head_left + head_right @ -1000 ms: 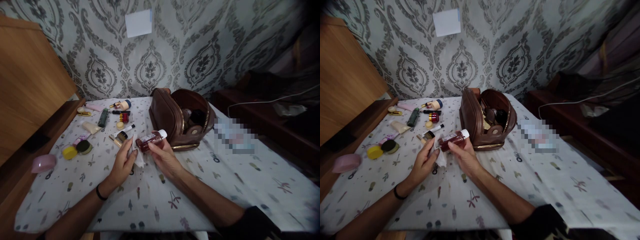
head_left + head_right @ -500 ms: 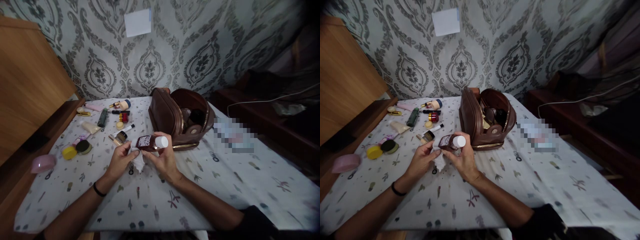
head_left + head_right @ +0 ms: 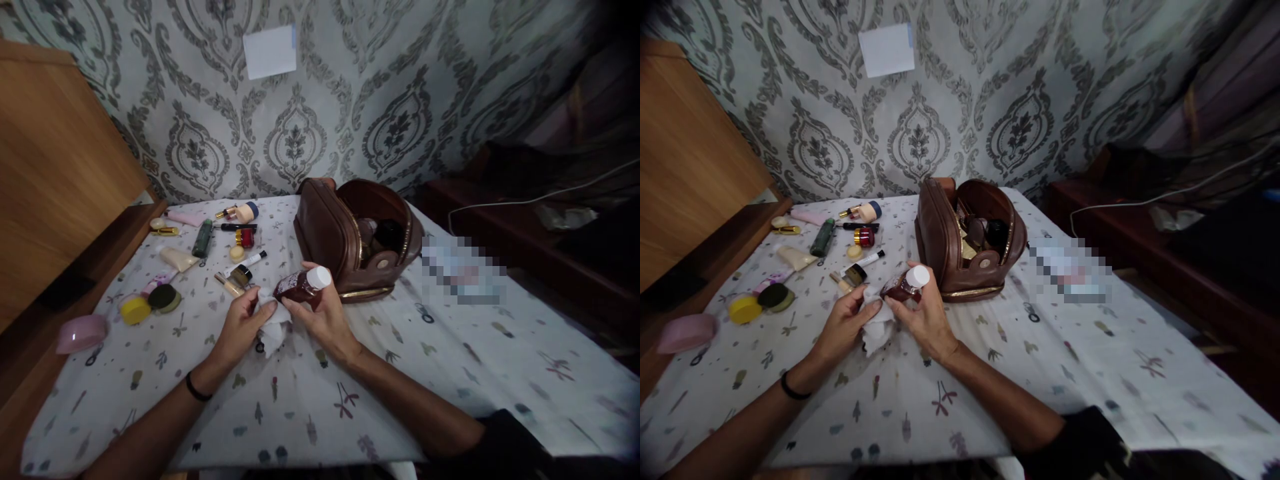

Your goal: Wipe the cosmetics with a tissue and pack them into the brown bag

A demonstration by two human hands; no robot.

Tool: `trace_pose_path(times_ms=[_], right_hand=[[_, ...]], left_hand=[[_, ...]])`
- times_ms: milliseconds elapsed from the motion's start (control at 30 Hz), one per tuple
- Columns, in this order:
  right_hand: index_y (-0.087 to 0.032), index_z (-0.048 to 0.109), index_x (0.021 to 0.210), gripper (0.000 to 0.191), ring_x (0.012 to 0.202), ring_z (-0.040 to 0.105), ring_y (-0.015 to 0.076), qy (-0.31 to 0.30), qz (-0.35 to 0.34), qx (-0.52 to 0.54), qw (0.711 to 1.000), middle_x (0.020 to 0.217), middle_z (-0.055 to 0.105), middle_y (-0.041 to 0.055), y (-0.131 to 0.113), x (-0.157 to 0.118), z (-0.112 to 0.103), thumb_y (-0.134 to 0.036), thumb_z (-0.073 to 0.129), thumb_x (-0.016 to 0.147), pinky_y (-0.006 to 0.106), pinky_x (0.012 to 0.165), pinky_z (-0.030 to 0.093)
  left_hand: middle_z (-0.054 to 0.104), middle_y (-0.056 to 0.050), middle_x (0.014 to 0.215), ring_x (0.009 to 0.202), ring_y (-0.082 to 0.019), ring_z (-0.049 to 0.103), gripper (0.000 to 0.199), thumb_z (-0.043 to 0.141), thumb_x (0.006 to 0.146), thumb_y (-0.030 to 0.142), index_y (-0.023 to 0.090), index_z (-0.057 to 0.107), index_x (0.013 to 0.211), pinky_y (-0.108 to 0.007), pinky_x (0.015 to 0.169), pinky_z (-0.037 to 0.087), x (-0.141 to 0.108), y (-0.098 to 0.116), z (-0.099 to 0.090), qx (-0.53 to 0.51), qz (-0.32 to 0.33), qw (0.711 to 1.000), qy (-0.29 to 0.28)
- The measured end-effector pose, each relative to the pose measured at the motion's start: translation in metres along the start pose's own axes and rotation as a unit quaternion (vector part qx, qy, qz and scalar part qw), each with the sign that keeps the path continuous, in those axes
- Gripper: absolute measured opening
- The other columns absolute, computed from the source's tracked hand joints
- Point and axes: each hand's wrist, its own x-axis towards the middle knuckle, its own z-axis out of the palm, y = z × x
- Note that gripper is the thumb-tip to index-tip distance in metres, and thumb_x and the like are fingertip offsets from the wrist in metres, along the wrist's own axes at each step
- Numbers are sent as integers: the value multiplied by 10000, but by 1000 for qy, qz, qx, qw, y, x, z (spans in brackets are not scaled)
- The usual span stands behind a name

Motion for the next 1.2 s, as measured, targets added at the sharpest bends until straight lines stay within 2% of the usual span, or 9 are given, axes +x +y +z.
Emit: trace_pose_path(times_ms=[133,267,433,533,667,833,900,1033,1200], right_hand=[[-256,542,1161,487,941,575,195,-3,-44,-90,995,984,548,22,-4,0,1,-277,760,726,340,841,528],[-221,603,1017,348,916,571,212,-29,-96,-215,972,973,555,41,-8,-1,1,-196,718,689,358,829,508],[-187,612,1006,320,906,600,237,-63,-55,-270,959,964,640,63,-7,1,0,-210,693,697,389,844,491],[-191,628,1030,342,927,616,247,-69,-55,-298,950,988,675,69,-7,2,-1,-215,705,697,396,858,487],[-211,641,1051,377,947,621,264,-58,-78,-341,935,1001,682,76,-9,2,-2,-268,750,694,410,866,492],[-213,633,1028,340,915,621,255,-61,-66,-363,927,956,662,67,-13,-1,-1,-252,743,708,387,835,501],[-215,628,1031,332,908,617,252,-69,-75,-376,921,951,651,66,-13,-2,-2,-233,729,715,379,831,499],[-231,611,1068,351,876,620,231,-90,-72,-397,911,979,621,58,-10,-4,-4,-239,712,732,356,800,501],[-227,553,1099,413,896,636,235,-128,-18,-341,931,977,664,41,-8,-6,-2,-297,745,740,357,801,488]], left_hand=[[632,-13,828,765,-158,561,321,674,838,455,161,670,969,-256,712,460,2,-1,-4,32,22,999,8],[680,-21,869,832,-180,592,309,668,850,439,165,704,987,-277,785,475,2,3,-5,70,58,996,11],[724,-27,942,836,-178,616,343,623,889,436,171,701,1094,-259,753,486,-4,15,-6,96,99,990,40],[717,-56,1081,935,-201,637,362,578,926,400,179,667,1199,-294,842,501,-5,18,-9,128,134,981,62],[663,-96,1253,1195,-254,578,308,531,951,304,192,679,1197,-386,1046,441,-3,15,-15,243,242,937,59],[594,-110,1356,1250,-237,562,378,437,967,162,229,633,1284,-395,1046,471,-4,8,-18,357,341,870,18],[561,-113,1393,1283,-242,536,411,421,965,138,240,613,1313,-406,1065,458,-4,8,-18,379,353,856,-3],[568,-125,1364,1249,-258,550,388,435,971,194,227,609,1317,-414,1035,479,-2,12,-20,366,302,879,-35],[643,-110,1218,1160,-253,575,333,478,973,311,185,664,1219,-378,1014,453,1,19,-19,274,226,934,-38]])
